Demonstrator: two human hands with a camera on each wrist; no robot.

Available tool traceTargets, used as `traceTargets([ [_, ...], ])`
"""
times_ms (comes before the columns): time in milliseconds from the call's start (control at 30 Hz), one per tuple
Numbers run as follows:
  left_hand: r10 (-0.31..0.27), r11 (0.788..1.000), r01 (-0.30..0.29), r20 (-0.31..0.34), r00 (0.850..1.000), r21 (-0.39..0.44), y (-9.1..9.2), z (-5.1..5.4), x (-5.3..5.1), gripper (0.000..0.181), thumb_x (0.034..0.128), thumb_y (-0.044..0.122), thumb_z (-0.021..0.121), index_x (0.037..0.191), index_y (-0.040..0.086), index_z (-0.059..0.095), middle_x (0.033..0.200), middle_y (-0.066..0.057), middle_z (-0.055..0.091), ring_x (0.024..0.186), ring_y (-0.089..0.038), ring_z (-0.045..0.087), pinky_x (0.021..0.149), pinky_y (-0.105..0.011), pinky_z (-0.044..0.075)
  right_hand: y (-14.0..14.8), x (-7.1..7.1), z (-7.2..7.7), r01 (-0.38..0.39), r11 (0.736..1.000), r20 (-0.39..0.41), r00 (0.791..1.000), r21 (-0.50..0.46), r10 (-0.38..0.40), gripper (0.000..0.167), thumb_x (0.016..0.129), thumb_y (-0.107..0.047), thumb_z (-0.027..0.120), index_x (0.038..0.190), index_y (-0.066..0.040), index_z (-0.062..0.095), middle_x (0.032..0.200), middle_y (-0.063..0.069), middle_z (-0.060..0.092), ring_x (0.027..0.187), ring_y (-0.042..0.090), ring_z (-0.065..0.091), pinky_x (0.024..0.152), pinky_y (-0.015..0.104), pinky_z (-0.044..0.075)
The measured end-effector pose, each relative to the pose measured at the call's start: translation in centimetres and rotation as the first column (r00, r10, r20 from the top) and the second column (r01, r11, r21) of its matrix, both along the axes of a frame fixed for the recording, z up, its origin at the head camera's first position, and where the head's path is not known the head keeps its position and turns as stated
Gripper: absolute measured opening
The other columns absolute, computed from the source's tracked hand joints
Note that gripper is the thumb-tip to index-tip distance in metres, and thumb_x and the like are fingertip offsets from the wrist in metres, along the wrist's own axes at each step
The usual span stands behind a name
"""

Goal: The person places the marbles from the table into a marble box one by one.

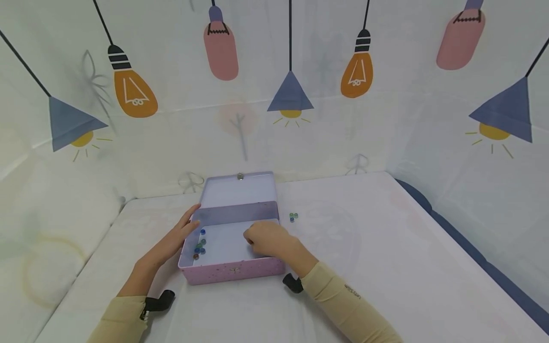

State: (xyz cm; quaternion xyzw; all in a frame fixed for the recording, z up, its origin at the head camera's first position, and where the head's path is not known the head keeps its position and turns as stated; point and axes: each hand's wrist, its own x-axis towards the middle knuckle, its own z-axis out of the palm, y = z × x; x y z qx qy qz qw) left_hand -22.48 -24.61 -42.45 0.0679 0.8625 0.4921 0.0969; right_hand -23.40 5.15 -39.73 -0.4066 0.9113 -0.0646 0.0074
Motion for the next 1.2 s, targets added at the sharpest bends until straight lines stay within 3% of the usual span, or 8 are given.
traceTargets([
  [567, 0.021, 1.000, -0.021, 0.014, 1.000, 0.005, -0.5, -0.6, 0.1, 0.061, 0.1056, 0.049, 0.033, 0.157, 0.045, 0.000, 0.169, -0.001, -0.006, 0.154, -0.045, 0.000, 0.112, -0.074, 0.021, -0.7, -0.1, -0.3, 0.055, 0.996, 0.026, 0.998, 0.073, -0.057, 0.027, 0.092, -0.007, 0.063, 0.070, -0.020, 0.057, 0.065, -0.010, 0.052, 0.060, 0.006, 0.039, 0.054, 0.020, 0.034],
  [833, 0.017, 1.000, -0.017, 0.010, 1.000, 0.005, -0.6, -0.4, 0.2, 0.061, 0.1056, 0.049, 0.033, 0.157, 0.046, 0.000, 0.169, -0.001, -0.006, 0.154, -0.045, 0.000, 0.112, -0.074, 0.021, -0.9, -0.8, -0.4, 0.046, 0.998, 0.073, 0.996, 0.051, -0.049, 0.020, 0.092, -0.008, 0.062, 0.076, -0.020, 0.063, 0.070, -0.010, 0.058, 0.062, 0.006, 0.044, 0.056, 0.020, 0.039],
  [1033, 0.016, 1.000, -0.016, 0.005, 1.000, 0.007, -0.5, -0.2, 0.0, 0.061, 0.1055, 0.049, 0.034, 0.158, 0.044, 0.002, 0.169, -0.002, -0.005, 0.154, -0.046, 0.002, 0.113, -0.073, 0.023, -0.8, -1.8, -0.3, 0.059, 0.998, 0.164, 0.985, -0.039, -0.052, 0.011, 0.094, -0.013, 0.062, 0.092, -0.016, 0.072, 0.078, -0.009, 0.064, 0.063, 0.006, 0.050, 0.057, 0.020, 0.044],
  [1200, 0.003, 1.000, -0.003, 0.002, 1.000, 0.012, -0.2, -0.2, -0.1, 0.062, 0.1059, 0.048, 0.034, 0.158, 0.042, 0.002, 0.169, -0.003, -0.005, 0.154, -0.046, 0.002, 0.112, -0.073, 0.024, -0.5, -2.0, 0.0, 0.051, 0.996, 0.186, 0.982, -0.077, -0.036, 0.011, 0.094, -0.013, 0.062, 0.094, -0.014, 0.073, 0.078, -0.008, 0.064, 0.064, 0.005, 0.051, 0.059, 0.021, 0.046],
])
